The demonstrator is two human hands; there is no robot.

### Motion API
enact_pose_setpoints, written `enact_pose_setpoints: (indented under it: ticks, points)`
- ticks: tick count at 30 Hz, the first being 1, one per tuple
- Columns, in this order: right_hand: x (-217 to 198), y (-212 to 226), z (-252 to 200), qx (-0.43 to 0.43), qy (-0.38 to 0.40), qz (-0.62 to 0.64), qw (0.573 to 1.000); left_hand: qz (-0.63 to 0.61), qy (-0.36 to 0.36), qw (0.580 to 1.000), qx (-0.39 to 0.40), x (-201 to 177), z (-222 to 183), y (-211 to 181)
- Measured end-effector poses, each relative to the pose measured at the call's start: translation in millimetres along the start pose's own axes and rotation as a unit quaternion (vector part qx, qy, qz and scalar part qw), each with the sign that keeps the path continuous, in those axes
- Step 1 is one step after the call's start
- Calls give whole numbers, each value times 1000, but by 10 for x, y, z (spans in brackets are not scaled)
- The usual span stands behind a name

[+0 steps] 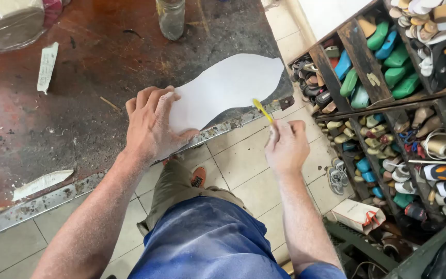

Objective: Applying glue to a shoe sole template using a small brush at a workbench

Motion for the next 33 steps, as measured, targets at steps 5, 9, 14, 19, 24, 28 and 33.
enact_pose_setpoints:
  ticks: [5, 9, 14, 19, 24, 28, 33]
  points:
    - [81, -24, 947, -36, -87, -12, 995, 11, 8, 1000, 0, 41, -20, 28]
    - [-14, 166, 1031, -36, -91, 5, 995, 4, 13, 1000, -3, 51, -3, 43]
    - [17, 62, 856, -14, -71, -26, 997, 11, 6, 1000, -10, 55, -2, 65]
    - [30, 88, 1105, 18, -86, -21, 996, 20, -2, 1000, 10, 59, -1, 56]
    - [-137, 57, 811, 16, -35, -25, 999, 16, 3, 1000, -6, 38, -7, 30]
    - [50, 55, 1139, 26, -60, -29, 997, 16, -4, 1000, 2, 65, 15, 64]
    - [11, -15, 510, 50, 24, 15, 998, 9, -5, 1000, -10, 37, -20, 16]
Point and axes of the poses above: each hand's wrist, its own z-axis towards the middle knuckle, its own x-axis out of the palm, y = z × x, the point moved 4 cm from there along z, towards the middle knuckle, and after that the axes turned 7 degrees about x, right-handed, at the moved point
